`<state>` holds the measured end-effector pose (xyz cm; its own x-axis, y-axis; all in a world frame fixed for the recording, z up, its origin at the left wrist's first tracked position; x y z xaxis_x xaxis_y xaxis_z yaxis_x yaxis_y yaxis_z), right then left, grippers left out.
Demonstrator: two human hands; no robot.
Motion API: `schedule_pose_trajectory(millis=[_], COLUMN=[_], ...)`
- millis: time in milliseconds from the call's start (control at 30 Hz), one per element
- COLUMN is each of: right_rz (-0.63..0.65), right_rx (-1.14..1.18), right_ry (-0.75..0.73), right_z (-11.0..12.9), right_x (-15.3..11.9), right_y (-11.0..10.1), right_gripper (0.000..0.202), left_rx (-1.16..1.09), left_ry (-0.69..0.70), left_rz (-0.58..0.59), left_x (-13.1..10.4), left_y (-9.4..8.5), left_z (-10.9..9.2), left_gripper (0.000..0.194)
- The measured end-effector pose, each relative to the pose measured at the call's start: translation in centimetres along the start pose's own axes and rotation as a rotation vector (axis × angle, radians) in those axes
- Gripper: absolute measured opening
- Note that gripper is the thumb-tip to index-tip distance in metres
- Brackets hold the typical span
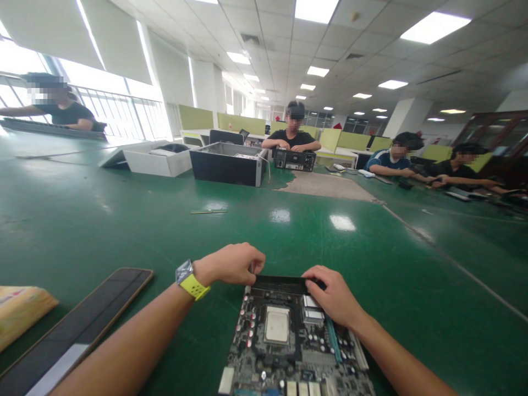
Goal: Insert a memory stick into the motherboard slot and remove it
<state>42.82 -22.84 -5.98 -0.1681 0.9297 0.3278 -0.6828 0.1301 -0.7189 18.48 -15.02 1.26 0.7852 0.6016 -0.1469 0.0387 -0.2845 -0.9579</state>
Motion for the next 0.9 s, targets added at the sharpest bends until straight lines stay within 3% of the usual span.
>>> schedule_pose_trajectory(millis=[900], right_rz=[0.006], right_rx=[0.007], right_ry=[-0.007], right_z=[0.34], right_x=[-0.06], right_y=[-0.17], right_gripper=[0.013], left_rx=[-0.03], left_ry=[0.026], left_rz=[-0.019], left_x=[0.04], left_y=[0.11], left_z=[0.17], left_gripper=[0.007])
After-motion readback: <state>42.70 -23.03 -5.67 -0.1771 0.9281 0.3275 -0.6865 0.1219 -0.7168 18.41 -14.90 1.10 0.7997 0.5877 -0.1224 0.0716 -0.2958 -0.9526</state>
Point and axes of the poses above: each hand's wrist, its own x-axis towards the middle knuckle, its own y-axis out of the palm, z = x × y, the point moved 1 cm from there along x, towards the middle knuckle, and after that the axes turned 1 degree about y, right-handed, at the moved point
